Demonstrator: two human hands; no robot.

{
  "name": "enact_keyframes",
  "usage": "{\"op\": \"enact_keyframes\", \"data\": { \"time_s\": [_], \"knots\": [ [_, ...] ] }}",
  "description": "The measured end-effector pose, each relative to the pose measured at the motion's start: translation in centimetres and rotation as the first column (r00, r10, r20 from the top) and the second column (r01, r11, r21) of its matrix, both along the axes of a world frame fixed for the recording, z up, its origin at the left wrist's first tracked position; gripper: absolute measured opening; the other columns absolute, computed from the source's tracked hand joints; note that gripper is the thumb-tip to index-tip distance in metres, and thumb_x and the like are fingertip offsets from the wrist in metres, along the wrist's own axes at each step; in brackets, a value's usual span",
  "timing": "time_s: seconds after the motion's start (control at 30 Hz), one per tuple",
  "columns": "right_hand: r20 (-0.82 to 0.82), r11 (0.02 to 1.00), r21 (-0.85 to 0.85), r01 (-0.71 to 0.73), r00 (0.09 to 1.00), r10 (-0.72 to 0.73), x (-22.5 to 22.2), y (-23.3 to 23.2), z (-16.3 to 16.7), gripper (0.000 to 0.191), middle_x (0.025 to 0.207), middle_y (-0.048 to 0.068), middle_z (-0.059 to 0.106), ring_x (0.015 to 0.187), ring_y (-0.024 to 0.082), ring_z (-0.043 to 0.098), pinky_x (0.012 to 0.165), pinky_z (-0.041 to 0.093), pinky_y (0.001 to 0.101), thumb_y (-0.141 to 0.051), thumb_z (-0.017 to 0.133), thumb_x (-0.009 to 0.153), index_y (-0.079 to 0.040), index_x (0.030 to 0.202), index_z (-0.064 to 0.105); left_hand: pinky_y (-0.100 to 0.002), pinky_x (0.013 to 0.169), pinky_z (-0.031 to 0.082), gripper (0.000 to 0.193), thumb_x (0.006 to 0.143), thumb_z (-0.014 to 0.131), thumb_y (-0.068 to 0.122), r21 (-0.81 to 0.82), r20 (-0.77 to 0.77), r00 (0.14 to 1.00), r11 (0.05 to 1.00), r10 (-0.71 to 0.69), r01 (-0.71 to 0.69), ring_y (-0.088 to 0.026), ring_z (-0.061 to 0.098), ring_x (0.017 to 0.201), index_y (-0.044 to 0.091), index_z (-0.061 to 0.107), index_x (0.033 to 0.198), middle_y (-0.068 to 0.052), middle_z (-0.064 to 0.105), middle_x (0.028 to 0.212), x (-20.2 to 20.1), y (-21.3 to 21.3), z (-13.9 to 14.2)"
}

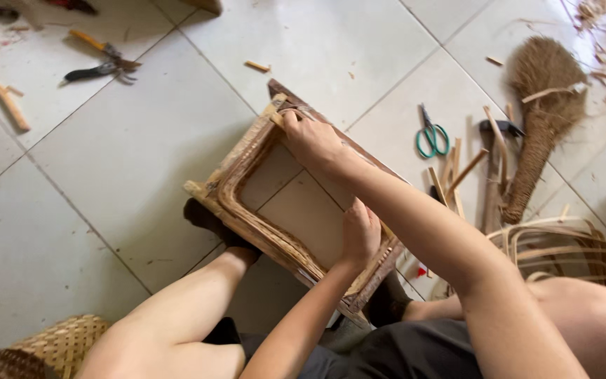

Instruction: The person sits on the floor assembling a woven bamboo basket in a wooden frame. They bend and weave flexible bamboo ribs across the basket opening, press the ribs into place along the rim, trim excess material with scissors, and add more strips to build up the rib pattern.

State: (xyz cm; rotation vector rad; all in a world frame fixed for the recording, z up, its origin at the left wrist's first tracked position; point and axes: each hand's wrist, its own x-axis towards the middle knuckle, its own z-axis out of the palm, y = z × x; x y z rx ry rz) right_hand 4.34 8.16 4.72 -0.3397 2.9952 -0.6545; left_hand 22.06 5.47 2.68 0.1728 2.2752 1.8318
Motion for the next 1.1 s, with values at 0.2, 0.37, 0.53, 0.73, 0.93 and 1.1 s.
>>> {"op": "enact_keyframes", "data": {
  "time_s": [0.2, 0.37, 0.53, 0.73, 0.93, 1.1],
  "knots": [
    [0.251, 0.992, 0.112, -0.065, 0.967, 0.035, -2.8, -0.8, -4.9, 0.025, 0.086, 0.022, 0.074, 0.078, 0.037, 0.074, 0.062, 0.058, 0.0488, -0.004, 0.062, 0.090, 0.006, 0.110, 0.051, -0.046, 0.077, 0.058, 0.023, 0.098, 0.046, 0.000, 0.114, 0.190, 0.982, 0.993, 0.002, -0.025, -0.039, 0.073, 0.088, -0.011, 0.053, 0.116, -0.027, 0.072, 0.098, -1.2, 0.0, -2.5],
    [0.224, 0.977, 0.172, -0.126, 0.971, 0.086, -2.9, -1.3, -5.5, 0.027, 0.087, 0.022, 0.072, 0.078, 0.036, 0.074, 0.059, 0.060, 0.0449, -0.003, 0.065, 0.084, 0.006, 0.106, 0.051, -0.046, 0.075, 0.057, 0.022, 0.097, 0.049, 0.006, 0.040, 0.036, 0.999, 0.999, 0.005, -0.006, -0.039, 0.070, 0.090, -0.012, 0.056, 0.108, -0.027, 0.071, 0.093, -1.2, 0.1, -3.3],
    [0.349, 0.967, 0.203, -0.152, 0.934, 0.073, -3.2, -2.0, -5.2, 0.016, 0.085, 0.023, 0.071, 0.074, 0.032, 0.075, 0.055, 0.061, 0.0401, 0.002, 0.057, 0.091, 0.006, 0.106, 0.051, -0.042, 0.068, 0.055, 0.043, 0.110, 0.032, 0.019, 0.130, 0.307, 0.951, 0.992, -0.047, 0.007, -0.031, 0.068, 0.073, -0.009, 0.055, 0.088, -0.022, 0.066, 0.078, -1.0, 0.1, -4.7],
    [0.290, 0.945, 0.276, -0.176, 0.953, 0.092, -3.0, -2.3, -5.9, 0.028, 0.084, 0.017, 0.072, 0.070, 0.028, 0.073, 0.052, 0.059, 0.0386, -0.002, 0.058, 0.092, 0.005, 0.119, 0.051, -0.039, 0.068, 0.054, 0.036, 0.103, 0.043, 0.015, -0.085, 0.199, 0.973, 0.987, -0.114, 0.133, -0.030, 0.069, 0.072, -0.005, 0.061, 0.079, -0.023, 0.071, 0.081, -0.5, 0.4, -9.3],
    [-0.182, 0.898, 0.336, -0.283, 0.916, 0.357, 0.3, 2.7, -2.8, 0.040, 0.101, 0.013, 0.068, 0.098, 0.026, 0.069, 0.085, 0.059, 0.0411, -0.021, 0.066, 0.079, -0.007, 0.116, 0.059, -0.037, 0.061, 0.059, 0.020, 0.102, 0.059, 0.018, 0.067, 0.350, 0.935, 0.997, -0.059, 0.038, -0.024, 0.076, 0.072, -0.002, 0.060, 0.099, -0.016, 0.078, 0.087, -4.2, 1.1, -10.9],
    [0.265, 0.932, 0.262, -0.249, 0.947, 0.179, 5.5, 15.1, 2.0, 0.035, 0.128, 0.013, 0.066, 0.117, 0.026, 0.065, 0.100, 0.053, 0.0438, -0.023, 0.059, 0.099, -0.010, 0.132, 0.061, -0.035, 0.053, 0.060, 0.026, 0.102, 0.060, 0.025, 0.109, 0.442, 0.896, 0.994, -0.040, -0.009, -0.023, 0.077, 0.062, -0.001, 0.057, 0.100, -0.015, 0.078, 0.084, -4.6, 1.6, -10.1]
  ]
}}
